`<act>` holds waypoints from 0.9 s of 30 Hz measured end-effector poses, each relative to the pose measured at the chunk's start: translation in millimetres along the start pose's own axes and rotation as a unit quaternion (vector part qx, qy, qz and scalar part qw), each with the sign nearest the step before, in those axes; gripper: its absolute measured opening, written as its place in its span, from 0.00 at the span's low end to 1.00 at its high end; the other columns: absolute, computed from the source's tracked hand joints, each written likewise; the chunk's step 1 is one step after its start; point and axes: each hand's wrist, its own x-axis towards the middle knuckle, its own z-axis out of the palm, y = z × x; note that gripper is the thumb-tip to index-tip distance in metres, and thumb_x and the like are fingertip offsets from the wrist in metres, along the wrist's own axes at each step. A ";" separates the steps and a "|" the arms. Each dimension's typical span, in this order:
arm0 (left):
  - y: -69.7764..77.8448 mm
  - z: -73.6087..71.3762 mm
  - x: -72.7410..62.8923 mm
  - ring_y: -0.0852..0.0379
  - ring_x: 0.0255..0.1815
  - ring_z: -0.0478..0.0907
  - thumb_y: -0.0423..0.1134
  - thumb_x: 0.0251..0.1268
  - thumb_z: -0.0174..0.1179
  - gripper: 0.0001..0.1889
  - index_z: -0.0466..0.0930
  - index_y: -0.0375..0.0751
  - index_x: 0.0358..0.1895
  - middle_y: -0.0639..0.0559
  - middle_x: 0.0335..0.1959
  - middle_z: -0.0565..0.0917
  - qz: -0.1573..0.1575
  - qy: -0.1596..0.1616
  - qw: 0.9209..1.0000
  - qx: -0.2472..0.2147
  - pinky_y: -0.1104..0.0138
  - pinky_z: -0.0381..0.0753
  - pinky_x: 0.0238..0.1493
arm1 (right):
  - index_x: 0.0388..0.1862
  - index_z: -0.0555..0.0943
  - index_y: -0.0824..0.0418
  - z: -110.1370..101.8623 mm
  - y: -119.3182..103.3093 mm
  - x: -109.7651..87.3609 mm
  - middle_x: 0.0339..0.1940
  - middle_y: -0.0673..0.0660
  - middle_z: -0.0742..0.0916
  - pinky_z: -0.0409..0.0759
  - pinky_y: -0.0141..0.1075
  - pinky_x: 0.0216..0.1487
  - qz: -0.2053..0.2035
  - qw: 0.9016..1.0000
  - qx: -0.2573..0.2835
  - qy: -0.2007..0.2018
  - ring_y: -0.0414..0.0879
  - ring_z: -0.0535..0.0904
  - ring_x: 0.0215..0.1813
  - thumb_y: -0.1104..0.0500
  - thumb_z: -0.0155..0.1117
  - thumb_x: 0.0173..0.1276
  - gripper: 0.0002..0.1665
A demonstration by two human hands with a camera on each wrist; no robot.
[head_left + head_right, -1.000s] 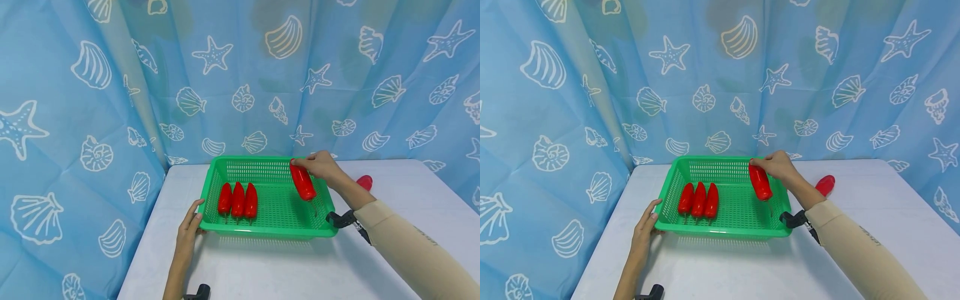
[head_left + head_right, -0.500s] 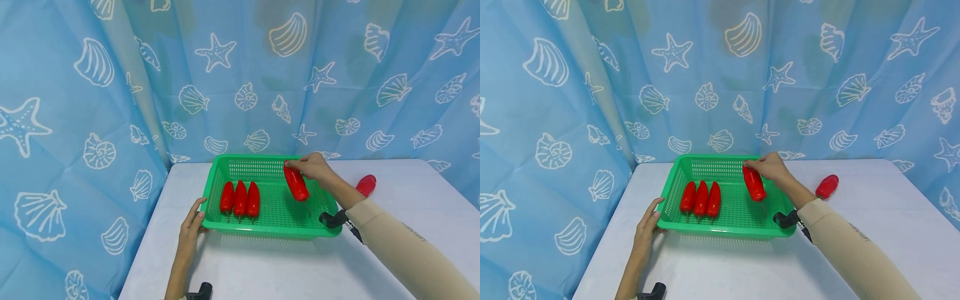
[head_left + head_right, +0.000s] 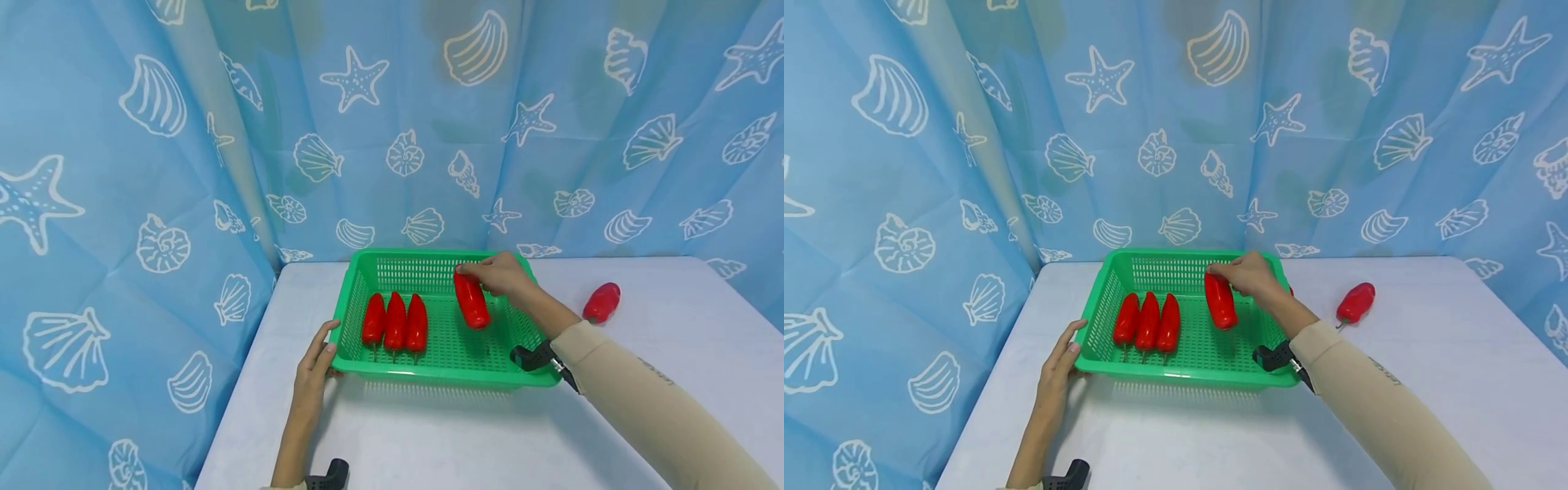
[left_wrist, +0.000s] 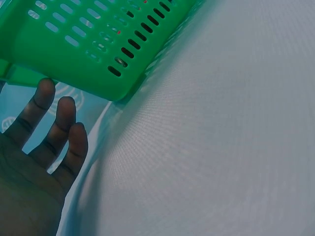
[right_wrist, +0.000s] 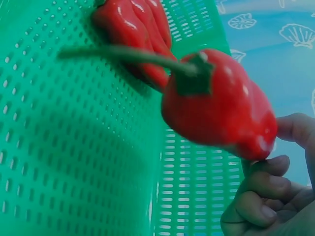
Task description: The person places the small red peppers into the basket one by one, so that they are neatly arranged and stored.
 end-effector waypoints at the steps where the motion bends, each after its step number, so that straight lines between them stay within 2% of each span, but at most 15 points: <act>1: 0.2 0.0 0.2 0.51 0.37 0.75 0.52 0.79 0.49 0.20 0.71 0.66 0.70 0.46 0.48 0.80 0.001 -0.001 1.000 -0.001 0.57 0.78 0.42 | 0.12 0.70 0.54 0.9 0.7 0.8 0.13 0.48 0.69 0.64 0.36 0.25 0.003 1.000 0.004 -0.002 0.43 0.62 0.22 0.43 0.68 0.67 0.29; 6: 0.9 -0.2 0.7 0.51 0.37 0.75 0.51 0.80 0.48 0.21 0.71 0.64 0.71 0.45 0.50 0.79 0.004 -0.004 1.000 0.000 0.56 0.78 0.43 | 0.09 0.66 0.52 5.7 3.9 4.4 0.12 0.48 0.66 0.61 0.35 0.24 0.015 1.000 0.020 -0.016 0.42 0.60 0.19 0.43 0.68 0.66 0.32; 11: 1.8 0.1 -0.1 0.50 0.37 0.75 0.53 0.79 0.49 0.20 0.71 0.67 0.70 0.47 0.49 0.79 0.002 0.000 1.000 0.001 0.58 0.78 0.42 | 0.11 0.73 0.54 12.1 5.1 9.3 0.13 0.48 0.69 0.59 0.35 0.23 0.034 0.998 0.037 -0.042 0.41 0.59 0.18 0.45 0.69 0.66 0.28; 14: 0.4 0.3 0.1 0.51 0.37 0.75 0.53 0.79 0.49 0.21 0.71 0.66 0.70 0.49 0.53 0.79 0.000 0.000 1.000 0.003 0.59 0.78 0.42 | 0.12 0.73 0.55 15.9 6.2 12.3 0.13 0.49 0.70 0.59 0.36 0.23 0.043 0.997 0.037 -0.053 0.41 0.59 0.17 0.46 0.69 0.66 0.27; 18: -1.1 0.4 0.9 0.51 0.39 0.76 0.53 0.79 0.48 0.21 0.71 0.66 0.71 0.54 0.64 0.75 -0.003 -0.004 1.000 0.007 0.58 0.78 0.43 | 0.10 0.71 0.54 20.4 7.6 15.7 0.12 0.49 0.67 0.58 0.37 0.24 0.052 0.996 0.039 -0.062 0.41 0.57 0.17 0.47 0.69 0.67 0.28; 22: 0.1 -0.3 0.5 0.50 0.39 0.76 0.54 0.79 0.49 0.20 0.71 0.70 0.69 0.54 0.60 0.77 -0.002 -0.001 1.000 0.007 0.57 0.79 0.42 | 0.09 0.69 0.53 25.3 8.4 19.1 0.11 0.48 0.66 0.58 0.38 0.25 0.050 0.996 0.033 -0.068 0.41 0.57 0.16 0.47 0.69 0.67 0.29; 27: 0.8 -1.4 0.1 0.50 0.37 0.75 0.53 0.79 0.48 0.20 0.71 0.71 0.69 0.50 0.49 0.79 -0.004 -0.002 1.000 0.006 0.59 0.78 0.42 | 0.08 0.68 0.53 31.8 7.4 22.2 0.10 0.48 0.65 0.57 0.36 0.23 0.047 0.996 0.019 -0.070 0.41 0.56 0.16 0.48 0.70 0.66 0.30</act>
